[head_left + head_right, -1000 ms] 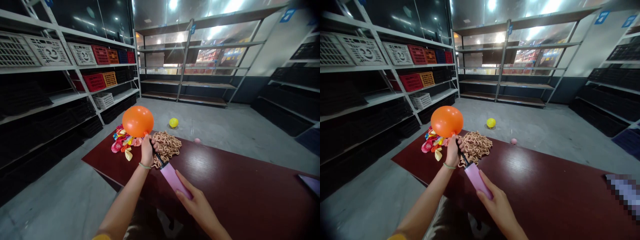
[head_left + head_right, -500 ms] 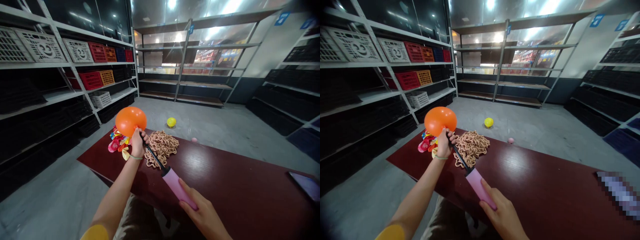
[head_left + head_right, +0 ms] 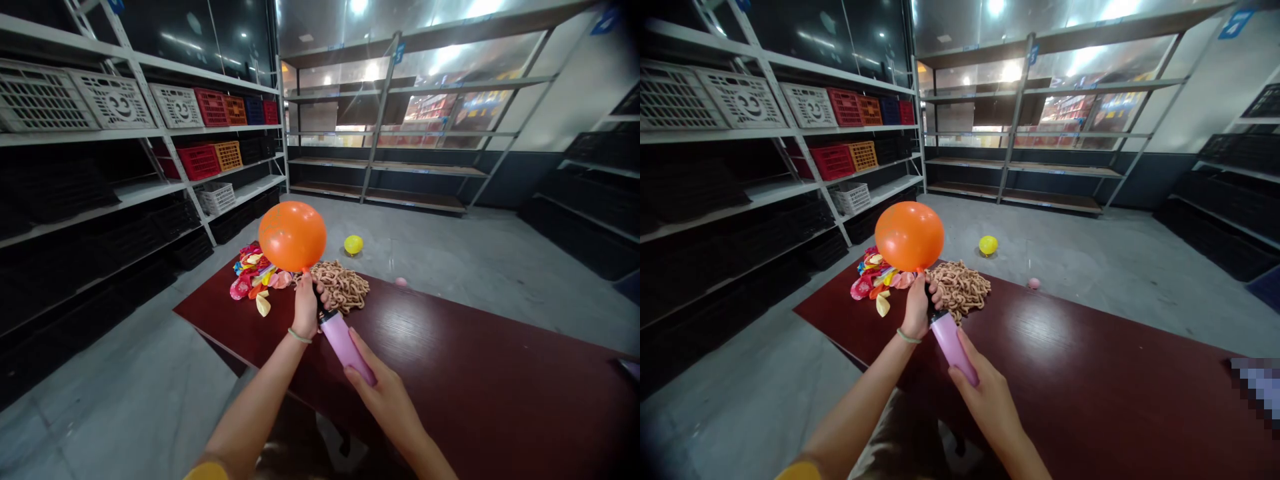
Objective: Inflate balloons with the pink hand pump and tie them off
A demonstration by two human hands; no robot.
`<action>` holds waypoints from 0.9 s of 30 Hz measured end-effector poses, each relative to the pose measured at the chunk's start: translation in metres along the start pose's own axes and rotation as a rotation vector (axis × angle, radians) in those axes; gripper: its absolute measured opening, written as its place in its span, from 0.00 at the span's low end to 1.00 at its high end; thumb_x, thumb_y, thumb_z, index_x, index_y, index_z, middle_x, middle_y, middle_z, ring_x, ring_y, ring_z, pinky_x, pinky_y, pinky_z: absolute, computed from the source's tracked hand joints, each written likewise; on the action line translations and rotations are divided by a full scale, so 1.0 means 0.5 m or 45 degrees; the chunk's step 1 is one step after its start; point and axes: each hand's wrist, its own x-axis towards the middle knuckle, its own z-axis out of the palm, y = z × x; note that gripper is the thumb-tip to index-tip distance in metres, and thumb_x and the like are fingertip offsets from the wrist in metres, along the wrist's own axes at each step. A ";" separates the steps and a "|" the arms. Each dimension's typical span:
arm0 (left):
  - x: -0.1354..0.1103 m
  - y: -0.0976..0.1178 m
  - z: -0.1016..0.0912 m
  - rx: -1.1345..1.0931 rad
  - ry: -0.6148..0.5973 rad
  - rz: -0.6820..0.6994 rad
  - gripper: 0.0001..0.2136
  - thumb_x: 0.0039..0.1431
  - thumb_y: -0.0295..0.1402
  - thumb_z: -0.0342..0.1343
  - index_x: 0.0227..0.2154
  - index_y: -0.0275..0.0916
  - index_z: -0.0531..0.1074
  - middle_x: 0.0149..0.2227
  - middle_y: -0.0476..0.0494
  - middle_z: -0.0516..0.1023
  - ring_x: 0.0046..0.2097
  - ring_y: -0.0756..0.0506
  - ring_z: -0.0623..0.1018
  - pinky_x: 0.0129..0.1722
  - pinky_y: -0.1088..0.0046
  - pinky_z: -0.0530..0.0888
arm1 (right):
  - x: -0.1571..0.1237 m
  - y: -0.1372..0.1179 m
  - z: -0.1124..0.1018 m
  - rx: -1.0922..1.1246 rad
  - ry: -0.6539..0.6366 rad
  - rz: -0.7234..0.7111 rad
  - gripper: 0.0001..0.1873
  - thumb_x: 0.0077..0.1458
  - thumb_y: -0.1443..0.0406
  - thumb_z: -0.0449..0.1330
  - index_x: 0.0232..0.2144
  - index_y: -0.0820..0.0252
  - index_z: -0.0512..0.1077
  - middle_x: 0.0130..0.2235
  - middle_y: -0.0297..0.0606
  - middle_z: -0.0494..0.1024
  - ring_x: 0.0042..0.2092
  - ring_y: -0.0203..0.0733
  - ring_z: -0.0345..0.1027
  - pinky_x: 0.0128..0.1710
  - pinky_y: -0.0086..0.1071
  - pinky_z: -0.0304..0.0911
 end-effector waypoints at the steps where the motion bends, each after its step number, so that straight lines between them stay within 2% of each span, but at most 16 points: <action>1: -0.003 -0.004 0.003 0.000 -0.023 -0.010 0.17 0.60 0.48 0.57 0.30 0.41 0.59 0.22 0.56 0.60 0.18 0.55 0.61 0.14 0.81 0.59 | -0.005 0.005 -0.001 -0.014 0.010 -0.006 0.33 0.62 0.57 0.56 0.67 0.48 0.56 0.65 0.35 0.64 0.65 0.48 0.60 0.63 0.44 0.58; 7: 0.008 -0.006 0.021 -0.026 -0.026 0.002 0.15 0.61 0.47 0.55 0.32 0.41 0.60 0.22 0.57 0.60 0.17 0.55 0.61 0.14 0.81 0.59 | -0.083 0.065 -0.032 -0.150 0.041 -0.026 0.32 0.62 0.56 0.57 0.67 0.45 0.57 0.62 0.36 0.70 0.60 0.46 0.67 0.57 0.35 0.66; 11: 0.034 0.015 0.028 -0.060 -0.014 0.021 0.14 0.62 0.45 0.55 0.32 0.41 0.60 0.21 0.57 0.59 0.16 0.55 0.60 0.13 0.81 0.57 | -0.146 0.102 -0.056 -0.229 0.052 -0.075 0.32 0.62 0.57 0.58 0.66 0.44 0.58 0.62 0.35 0.71 0.60 0.45 0.68 0.56 0.31 0.66; 14: 0.050 0.034 0.028 -0.086 -0.010 0.035 0.14 0.62 0.45 0.55 0.32 0.41 0.61 0.21 0.57 0.58 0.16 0.55 0.60 0.13 0.82 0.56 | -0.166 0.112 -0.067 -0.254 0.051 -0.083 0.32 0.61 0.57 0.60 0.66 0.43 0.58 0.60 0.34 0.73 0.59 0.46 0.69 0.56 0.31 0.66; 19: 0.048 0.038 0.026 -0.094 0.026 0.065 0.13 0.63 0.45 0.54 0.33 0.42 0.61 0.21 0.58 0.58 0.16 0.56 0.59 0.13 0.83 0.55 | -0.123 0.086 -0.059 -0.172 0.058 -0.045 0.30 0.61 0.55 0.59 0.64 0.43 0.62 0.60 0.34 0.73 0.58 0.49 0.70 0.56 0.35 0.67; 24: 0.014 0.009 0.020 -0.060 0.000 0.041 0.15 0.62 0.48 0.54 0.33 0.42 0.61 0.20 0.58 0.59 0.15 0.55 0.59 0.13 0.82 0.55 | -0.043 0.035 -0.025 -0.023 0.021 -0.001 0.31 0.61 0.55 0.57 0.65 0.47 0.60 0.64 0.34 0.67 0.63 0.48 0.63 0.61 0.40 0.61; 27: -0.002 -0.008 0.013 -0.029 -0.017 -0.034 0.15 0.63 0.48 0.53 0.32 0.42 0.60 0.19 0.57 0.59 0.15 0.55 0.59 0.13 0.82 0.55 | -0.019 0.018 -0.008 0.017 0.018 0.002 0.32 0.62 0.55 0.57 0.66 0.47 0.58 0.64 0.34 0.66 0.64 0.47 0.62 0.62 0.42 0.59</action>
